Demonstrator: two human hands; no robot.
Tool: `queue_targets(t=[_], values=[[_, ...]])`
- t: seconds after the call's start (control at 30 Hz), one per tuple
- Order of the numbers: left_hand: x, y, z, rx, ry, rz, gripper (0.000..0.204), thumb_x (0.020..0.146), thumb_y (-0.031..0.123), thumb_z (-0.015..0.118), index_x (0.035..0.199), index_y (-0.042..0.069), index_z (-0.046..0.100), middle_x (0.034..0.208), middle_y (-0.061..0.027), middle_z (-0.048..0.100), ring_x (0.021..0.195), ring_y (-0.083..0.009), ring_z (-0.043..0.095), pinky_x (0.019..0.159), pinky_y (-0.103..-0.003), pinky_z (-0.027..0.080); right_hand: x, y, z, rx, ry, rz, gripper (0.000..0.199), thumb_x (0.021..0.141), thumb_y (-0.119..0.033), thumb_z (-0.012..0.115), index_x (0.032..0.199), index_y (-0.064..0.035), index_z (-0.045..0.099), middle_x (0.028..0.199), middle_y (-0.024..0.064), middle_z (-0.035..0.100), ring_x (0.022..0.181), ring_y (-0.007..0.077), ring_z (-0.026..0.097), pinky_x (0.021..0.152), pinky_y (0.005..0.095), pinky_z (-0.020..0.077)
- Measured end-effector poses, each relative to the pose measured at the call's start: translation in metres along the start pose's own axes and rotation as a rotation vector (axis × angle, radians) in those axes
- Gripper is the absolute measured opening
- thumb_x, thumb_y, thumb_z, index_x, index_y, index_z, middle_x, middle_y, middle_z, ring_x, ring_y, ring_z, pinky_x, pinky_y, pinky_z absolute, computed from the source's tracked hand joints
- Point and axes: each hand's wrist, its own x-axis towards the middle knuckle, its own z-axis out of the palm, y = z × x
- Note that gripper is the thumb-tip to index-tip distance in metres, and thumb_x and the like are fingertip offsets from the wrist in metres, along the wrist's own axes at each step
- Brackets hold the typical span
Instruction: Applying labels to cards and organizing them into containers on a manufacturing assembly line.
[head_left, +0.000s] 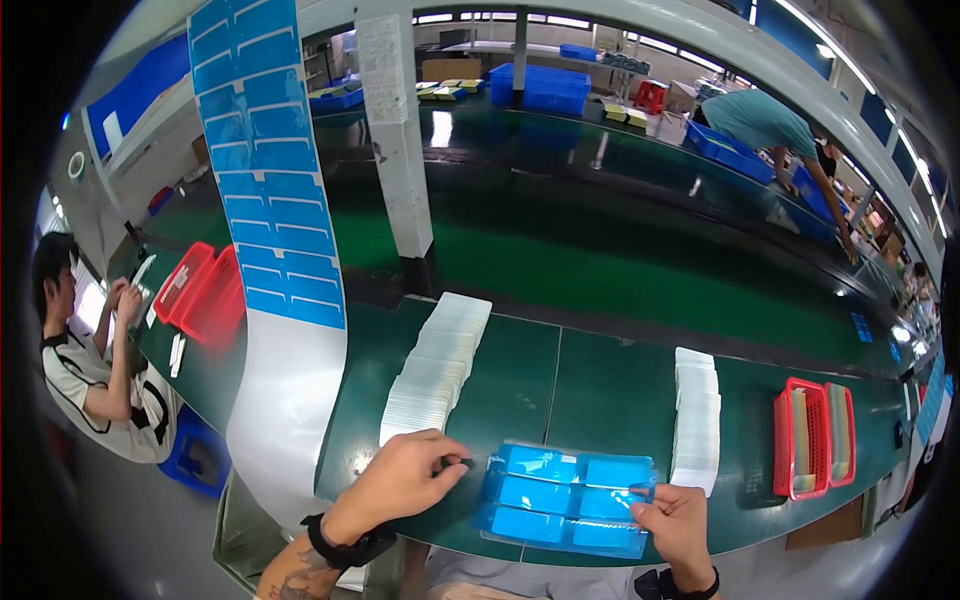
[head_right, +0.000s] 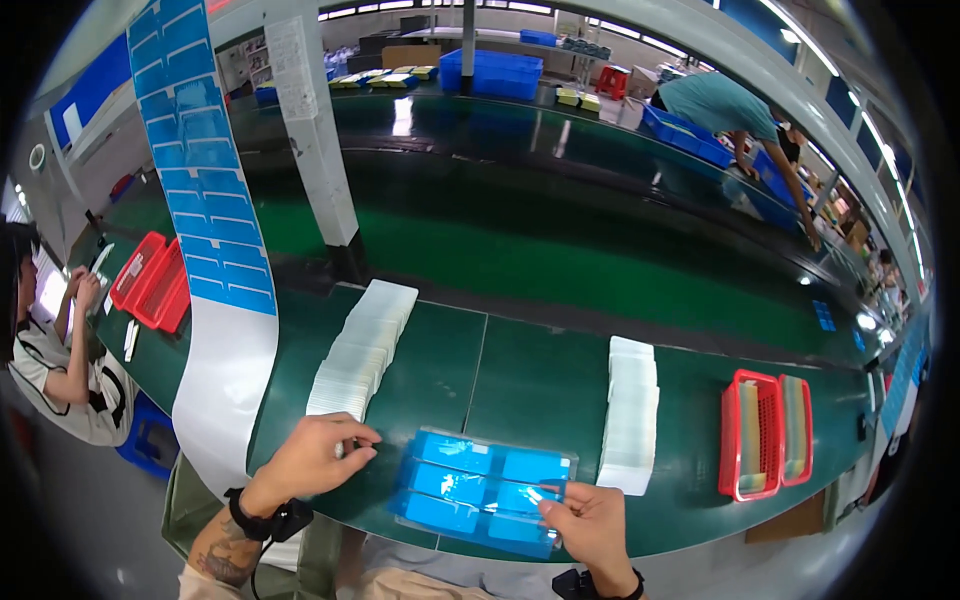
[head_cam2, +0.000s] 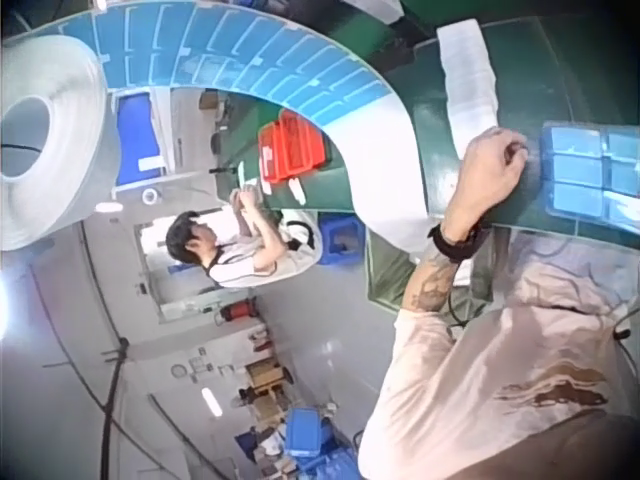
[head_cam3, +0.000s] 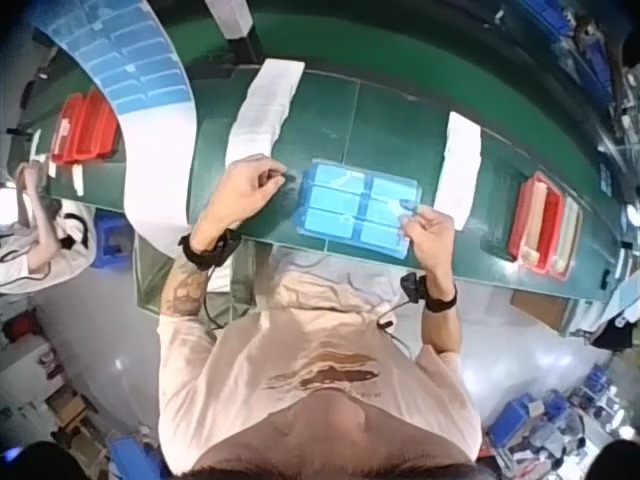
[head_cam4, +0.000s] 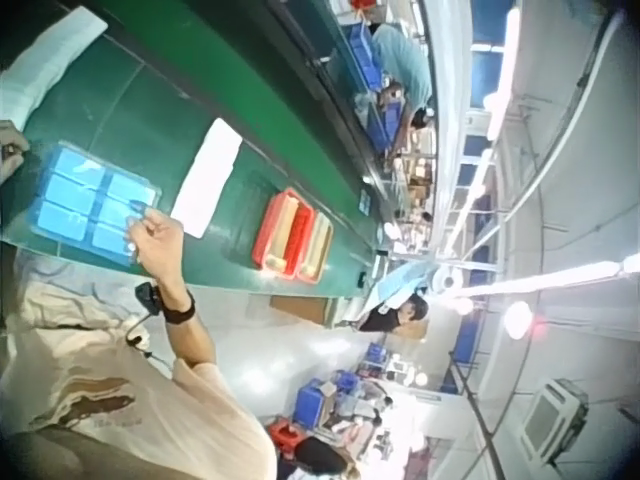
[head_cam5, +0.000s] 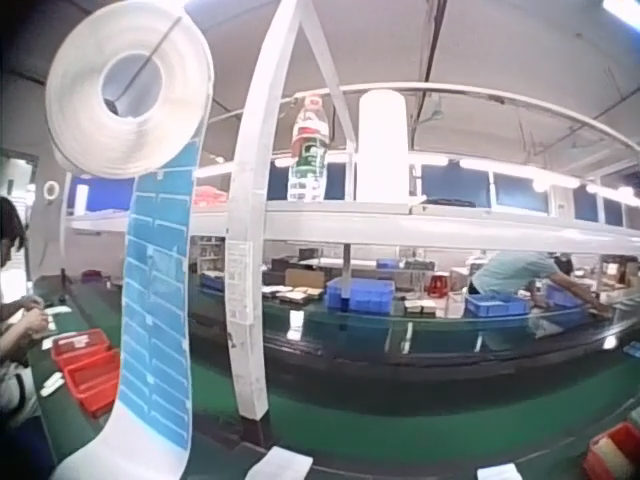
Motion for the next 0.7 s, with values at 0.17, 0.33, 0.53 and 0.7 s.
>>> queue_targets(t=[0.17, 0.33, 0.53, 0.7], values=[[0.026, -0.011, 0.021, 0.167, -0.091, 0.173, 0.017, 0.085, 0.012, 0.071, 0.099, 0.004, 0.076, 0.093, -0.0131, 0.072, 0.080, -0.0325, 0.070, 0.073, -0.039, 0.056, 0.006, 0.003, -0.007, 0.069, 0.024, 0.025, 0.024, 0.086, 0.005, 0.068, 0.108, 0.0135, 0.072, 0.077, 0.0084, 0.071, 0.062, 0.0087, 0.060, 0.055, 0.0226, 0.0487], [0.037, -0.009, 0.036, 0.197, -0.116, 0.211, 0.017, 0.085, 0.013, 0.069, 0.098, 0.004, 0.076, 0.093, -0.0129, 0.073, 0.081, -0.0331, 0.071, 0.076, -0.041, 0.056, 0.008, 0.005, -0.012, 0.082, 0.015, 0.003, 0.024, 0.086, 0.005, 0.068, 0.107, 0.0133, 0.072, 0.073, 0.0062, 0.069, 0.060, 0.0082, 0.058, 0.055, 0.0224, 0.0459], [0.039, -0.009, 0.045, 0.213, -0.119, 0.233, 0.014, 0.084, 0.013, 0.068, 0.094, 0.005, 0.076, 0.092, -0.0122, 0.072, 0.083, -0.0340, 0.070, 0.076, -0.041, 0.057, 0.005, 0.011, -0.019, 0.055, 0.020, 0.008, 0.021, 0.086, 0.004, 0.069, 0.105, 0.0117, 0.073, 0.072, 0.0058, 0.069, 0.060, 0.0076, 0.058, 0.055, 0.0222, 0.0456], [0.036, -0.011, 0.050, 0.283, -0.098, 0.198, 0.011, 0.083, 0.012, 0.069, 0.090, 0.006, 0.075, 0.090, -0.0107, 0.072, 0.083, -0.0334, 0.070, 0.075, -0.041, 0.057, 0.004, 0.005, -0.016, 0.079, 0.014, 0.027, 0.021, 0.086, 0.003, 0.070, 0.104, 0.0118, 0.073, 0.072, 0.0058, 0.069, 0.060, 0.0069, 0.058, 0.055, 0.0213, 0.0452]])
